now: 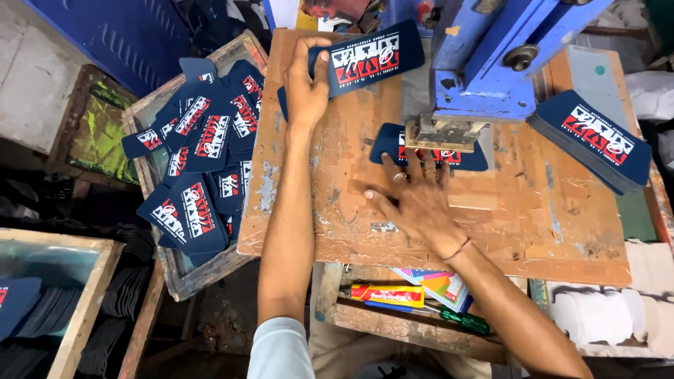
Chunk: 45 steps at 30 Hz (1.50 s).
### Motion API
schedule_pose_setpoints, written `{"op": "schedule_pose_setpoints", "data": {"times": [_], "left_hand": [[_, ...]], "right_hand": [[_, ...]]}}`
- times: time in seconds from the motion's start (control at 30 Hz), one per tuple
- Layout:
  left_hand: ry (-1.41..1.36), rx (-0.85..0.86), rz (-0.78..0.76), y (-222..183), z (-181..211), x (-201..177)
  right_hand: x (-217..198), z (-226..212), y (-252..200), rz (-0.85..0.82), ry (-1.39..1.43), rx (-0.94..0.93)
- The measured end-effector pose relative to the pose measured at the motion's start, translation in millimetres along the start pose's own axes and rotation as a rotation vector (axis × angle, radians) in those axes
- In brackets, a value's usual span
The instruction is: The person presses logos onto fabric pieces using a heat press machine.
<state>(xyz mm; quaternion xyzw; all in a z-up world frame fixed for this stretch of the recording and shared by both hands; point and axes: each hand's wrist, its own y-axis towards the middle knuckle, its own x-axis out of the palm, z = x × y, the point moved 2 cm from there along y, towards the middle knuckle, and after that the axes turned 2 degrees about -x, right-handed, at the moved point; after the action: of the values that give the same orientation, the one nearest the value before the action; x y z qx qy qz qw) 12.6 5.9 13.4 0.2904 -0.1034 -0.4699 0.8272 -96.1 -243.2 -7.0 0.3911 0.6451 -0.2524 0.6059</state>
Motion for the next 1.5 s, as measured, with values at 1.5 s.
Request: {"op": "schedule_pose_setpoints", "data": {"times": [1.5], "left_hand": [[0.253, -0.049, -0.674, -39, -5, 51]], "right_hand": [[-38, 96, -105, 0.359, 0.174, 0.09]]}}
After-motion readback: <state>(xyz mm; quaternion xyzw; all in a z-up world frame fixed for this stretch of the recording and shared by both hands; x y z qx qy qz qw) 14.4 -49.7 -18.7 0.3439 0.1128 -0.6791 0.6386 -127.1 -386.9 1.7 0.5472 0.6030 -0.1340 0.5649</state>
